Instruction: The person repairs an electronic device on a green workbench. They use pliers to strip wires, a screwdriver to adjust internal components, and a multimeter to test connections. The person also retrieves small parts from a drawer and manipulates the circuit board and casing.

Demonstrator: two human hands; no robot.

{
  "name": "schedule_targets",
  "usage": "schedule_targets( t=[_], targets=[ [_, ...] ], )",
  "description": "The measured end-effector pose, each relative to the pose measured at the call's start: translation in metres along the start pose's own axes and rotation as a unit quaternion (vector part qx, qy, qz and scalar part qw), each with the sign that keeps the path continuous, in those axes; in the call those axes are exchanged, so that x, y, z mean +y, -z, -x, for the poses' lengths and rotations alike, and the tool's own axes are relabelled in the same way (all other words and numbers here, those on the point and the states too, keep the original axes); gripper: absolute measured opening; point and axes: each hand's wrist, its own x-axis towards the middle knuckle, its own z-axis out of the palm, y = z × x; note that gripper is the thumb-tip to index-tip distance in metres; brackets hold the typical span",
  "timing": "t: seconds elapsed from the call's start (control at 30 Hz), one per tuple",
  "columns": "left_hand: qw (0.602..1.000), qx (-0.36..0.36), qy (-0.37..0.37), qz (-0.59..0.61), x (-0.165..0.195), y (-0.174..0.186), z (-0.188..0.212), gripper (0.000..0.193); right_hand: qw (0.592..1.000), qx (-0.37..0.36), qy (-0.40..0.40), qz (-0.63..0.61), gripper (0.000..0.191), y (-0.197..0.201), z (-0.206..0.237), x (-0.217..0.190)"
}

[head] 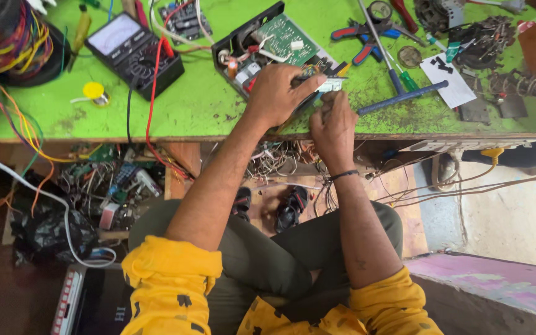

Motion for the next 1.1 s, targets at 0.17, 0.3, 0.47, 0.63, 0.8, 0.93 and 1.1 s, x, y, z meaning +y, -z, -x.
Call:
schedule_targets(
  t=[0.17, 0.3, 0.47, 0.63, 0.8, 0.93, 1.1],
  targets=[
    [0.999, 0.021, 0.025, 0.043, 0.001, 0.002, 0.0, 0.065, 0.984, 0.089, 0.096, 0.119, 0.018, 0.005, 0.0, 0.007],
    [0.996, -0.031, 0.076, 0.017, 0.0, 0.001, -0.004, 0.066, 0.984, 0.063, 0.044, 0.158, 0.011, 0.011, -0.003, 0.014],
    [0.988, -0.132, 0.064, 0.056, -0.012, 0.014, -0.004, 0.049, 0.996, 0.083, 0.033, -0.021, 0.052, 0.021, 0.005, 0.008],
    [0.966, -0.207, 0.021, 0.151, -0.031, 0.031, -0.004, 0.024, 0.991, 0.097, 0.086, -0.01, 0.083, 0.017, -0.007, -0.003],
    [0.973, -0.222, 0.013, 0.063, -0.021, 0.029, -0.01, 0.035, 0.995, 0.06, 0.054, -0.065, 0.074, 0.013, -0.02, -0.005],
    [0.977, -0.205, 0.059, -0.005, -0.001, 0.031, -0.011, 0.04, 0.996, 0.047, 0.045, -0.06, 0.049, 0.016, -0.016, -0.007],
    [0.979, -0.173, -0.025, -0.109, 0.013, 0.033, -0.012, 0.046, 0.994, -0.002, 0.047, -0.102, 0.052, 0.026, -0.017, -0.012]
  ],
)
